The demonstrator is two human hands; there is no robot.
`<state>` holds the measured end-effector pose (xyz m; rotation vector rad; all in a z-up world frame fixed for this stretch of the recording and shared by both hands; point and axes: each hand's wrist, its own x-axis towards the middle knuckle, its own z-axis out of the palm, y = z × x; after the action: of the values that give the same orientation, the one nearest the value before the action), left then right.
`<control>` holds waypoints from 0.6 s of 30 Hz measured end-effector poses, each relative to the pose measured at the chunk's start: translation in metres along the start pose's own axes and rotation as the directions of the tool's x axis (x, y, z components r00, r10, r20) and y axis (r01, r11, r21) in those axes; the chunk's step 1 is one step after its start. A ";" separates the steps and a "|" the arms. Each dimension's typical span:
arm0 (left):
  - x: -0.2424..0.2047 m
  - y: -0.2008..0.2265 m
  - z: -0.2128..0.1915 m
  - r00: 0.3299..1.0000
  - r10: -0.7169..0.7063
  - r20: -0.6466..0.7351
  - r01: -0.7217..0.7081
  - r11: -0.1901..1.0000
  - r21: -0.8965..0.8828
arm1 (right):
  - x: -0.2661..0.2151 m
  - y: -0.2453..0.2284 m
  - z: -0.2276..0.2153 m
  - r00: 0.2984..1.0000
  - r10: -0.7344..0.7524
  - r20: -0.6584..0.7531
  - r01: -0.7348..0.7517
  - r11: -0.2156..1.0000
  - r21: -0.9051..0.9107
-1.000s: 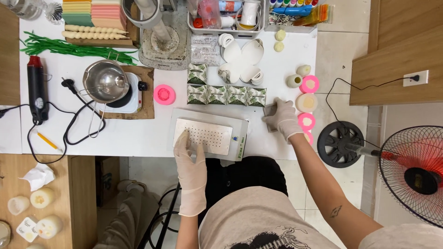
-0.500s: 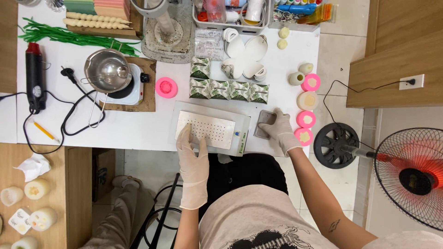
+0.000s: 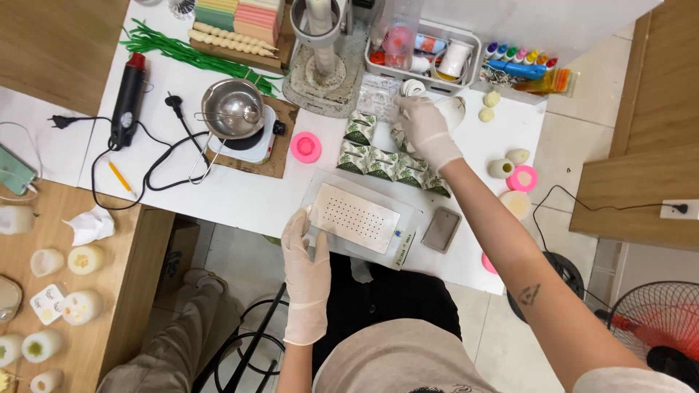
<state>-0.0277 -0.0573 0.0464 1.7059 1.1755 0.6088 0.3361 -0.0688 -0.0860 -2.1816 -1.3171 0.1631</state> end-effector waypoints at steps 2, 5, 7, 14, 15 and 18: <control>-0.004 -0.001 -0.003 0.999 -0.029 -0.018 0.029 1.000 -0.006 | 0.027 0.060 0.075 0.991 -0.065 0.116 0.072 0.996 -0.057; -0.012 -0.015 -0.005 0.995 -0.032 -0.095 0.035 0.999 0.030 | 0.039 0.026 0.070 0.977 -0.001 0.213 0.045 0.979 -0.200; -0.015 -0.011 -0.010 0.987 -0.102 -0.122 0.104 0.994 0.015 | 0.038 0.043 0.090 0.962 0.085 0.258 -0.019 0.969 -0.246; -0.016 -0.033 -0.019 0.968 -0.158 -0.195 0.174 0.982 0.067 | 0.048 0.068 0.098 0.912 0.197 0.361 -0.076 0.943 -0.323; -0.013 -0.030 -0.019 0.969 -0.157 -0.191 0.173 0.983 0.067 | 0.050 0.068 0.094 0.912 0.200 0.359 -0.079 0.942 -0.325; -0.005 -0.023 -0.019 0.984 -0.076 -0.162 0.097 0.987 0.124 | 0.053 0.052 0.066 0.970 0.124 0.211 -0.065 0.962 -0.266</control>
<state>-0.0547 -0.0517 0.0349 1.7311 1.4216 0.6320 0.3772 -0.0144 -0.1584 -2.5094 -1.4240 0.2998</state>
